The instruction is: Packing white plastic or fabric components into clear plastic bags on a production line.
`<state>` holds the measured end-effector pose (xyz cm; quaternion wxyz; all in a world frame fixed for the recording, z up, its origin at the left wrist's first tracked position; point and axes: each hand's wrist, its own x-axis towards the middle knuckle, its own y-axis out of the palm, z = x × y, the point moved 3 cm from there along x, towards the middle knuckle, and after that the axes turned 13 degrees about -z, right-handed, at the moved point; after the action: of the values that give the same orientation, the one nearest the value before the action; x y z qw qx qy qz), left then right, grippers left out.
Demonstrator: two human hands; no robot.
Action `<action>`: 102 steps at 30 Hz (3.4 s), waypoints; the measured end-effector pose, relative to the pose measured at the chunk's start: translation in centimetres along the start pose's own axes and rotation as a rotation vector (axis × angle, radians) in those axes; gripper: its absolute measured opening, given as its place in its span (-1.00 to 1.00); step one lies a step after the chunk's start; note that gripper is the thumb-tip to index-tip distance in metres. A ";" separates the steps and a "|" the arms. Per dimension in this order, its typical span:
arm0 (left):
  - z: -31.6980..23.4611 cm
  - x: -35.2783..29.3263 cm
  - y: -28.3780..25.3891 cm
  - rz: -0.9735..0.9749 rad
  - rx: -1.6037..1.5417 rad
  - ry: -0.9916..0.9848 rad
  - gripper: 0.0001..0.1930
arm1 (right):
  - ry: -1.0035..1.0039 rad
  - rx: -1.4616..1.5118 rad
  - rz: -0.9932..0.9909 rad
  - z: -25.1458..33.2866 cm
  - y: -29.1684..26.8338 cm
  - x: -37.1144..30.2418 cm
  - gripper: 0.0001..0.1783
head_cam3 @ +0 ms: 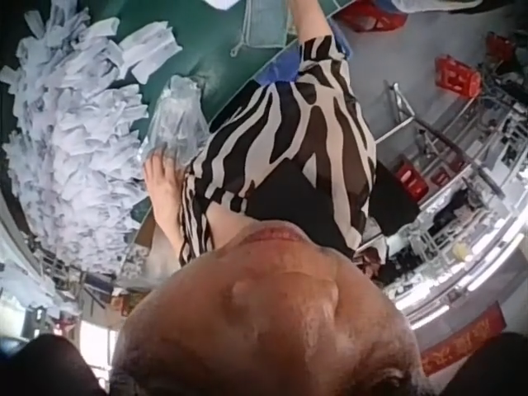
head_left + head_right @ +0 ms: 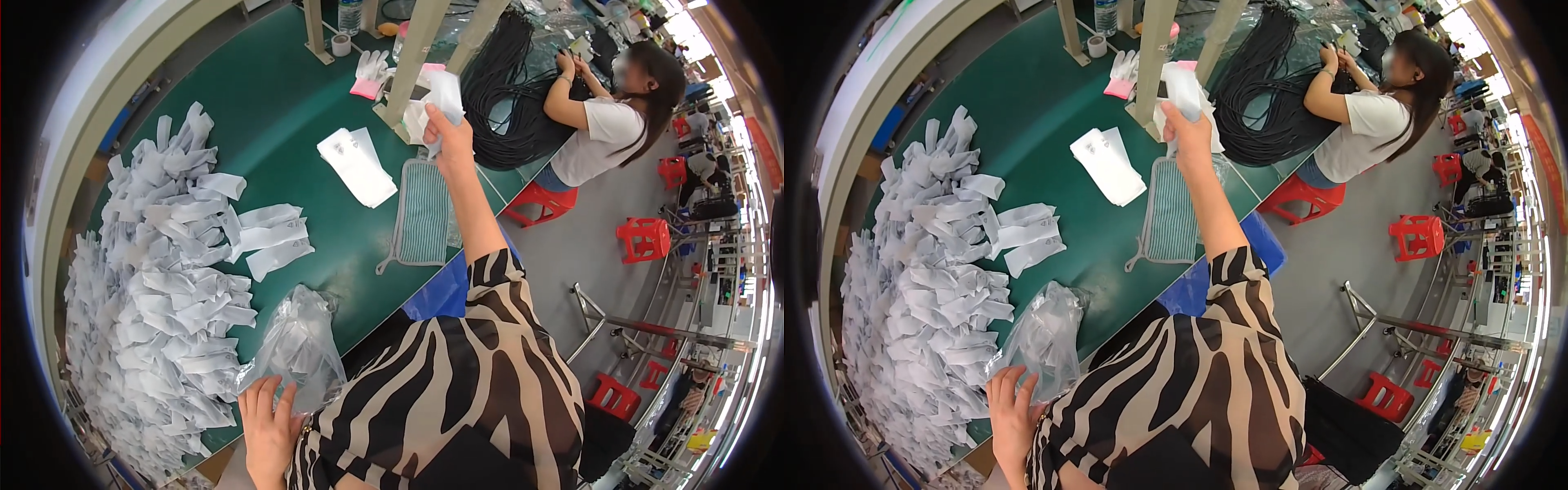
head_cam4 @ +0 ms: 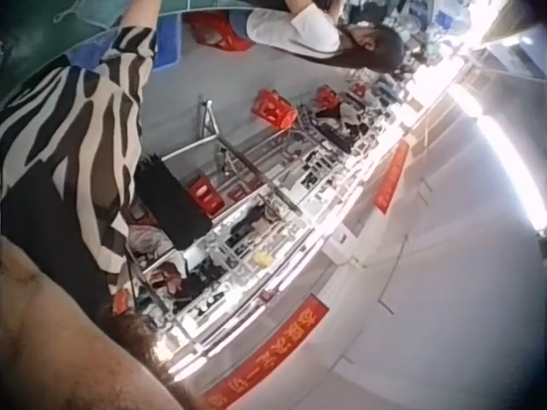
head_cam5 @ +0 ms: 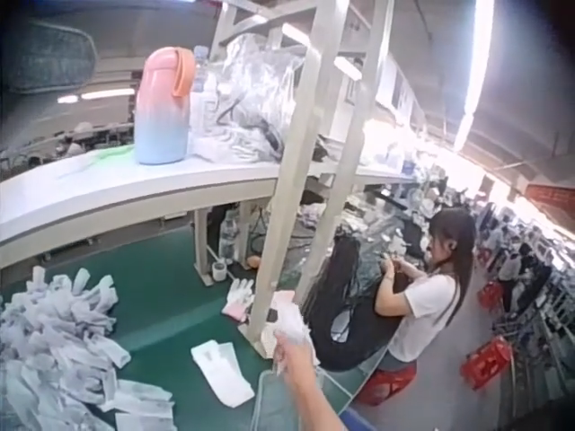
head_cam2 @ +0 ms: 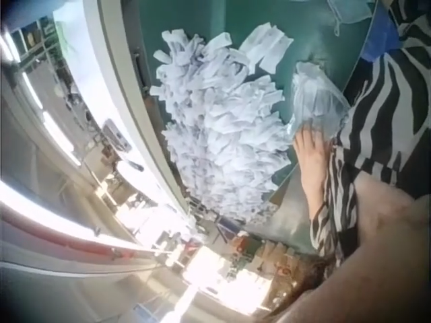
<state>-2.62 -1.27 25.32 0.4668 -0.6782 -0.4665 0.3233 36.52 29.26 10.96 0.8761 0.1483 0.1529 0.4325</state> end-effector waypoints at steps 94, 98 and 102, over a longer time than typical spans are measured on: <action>1.6 -4.7 -3.1 -0.433 0.058 -0.091 -0.86 | 0.461 0.013 1.181 0.8 16.4 -26.1 -0.15; 1.7 -5.5 -2.1 -0.402 -0.026 -0.096 -0.87 | 0.141 -0.273 1.733 3.6 14.6 -31.0 -0.11; 2.1 -5.7 -2.4 -0.444 0.075 -0.052 -0.87 | 0.205 -0.651 1.860 2.6 15.4 -34.0 -0.18</action>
<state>-7.30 -5.63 26.80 0.5394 -0.5324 -0.6037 0.2472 6.91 10.62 24.14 0.1681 -0.0770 -0.0755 0.9799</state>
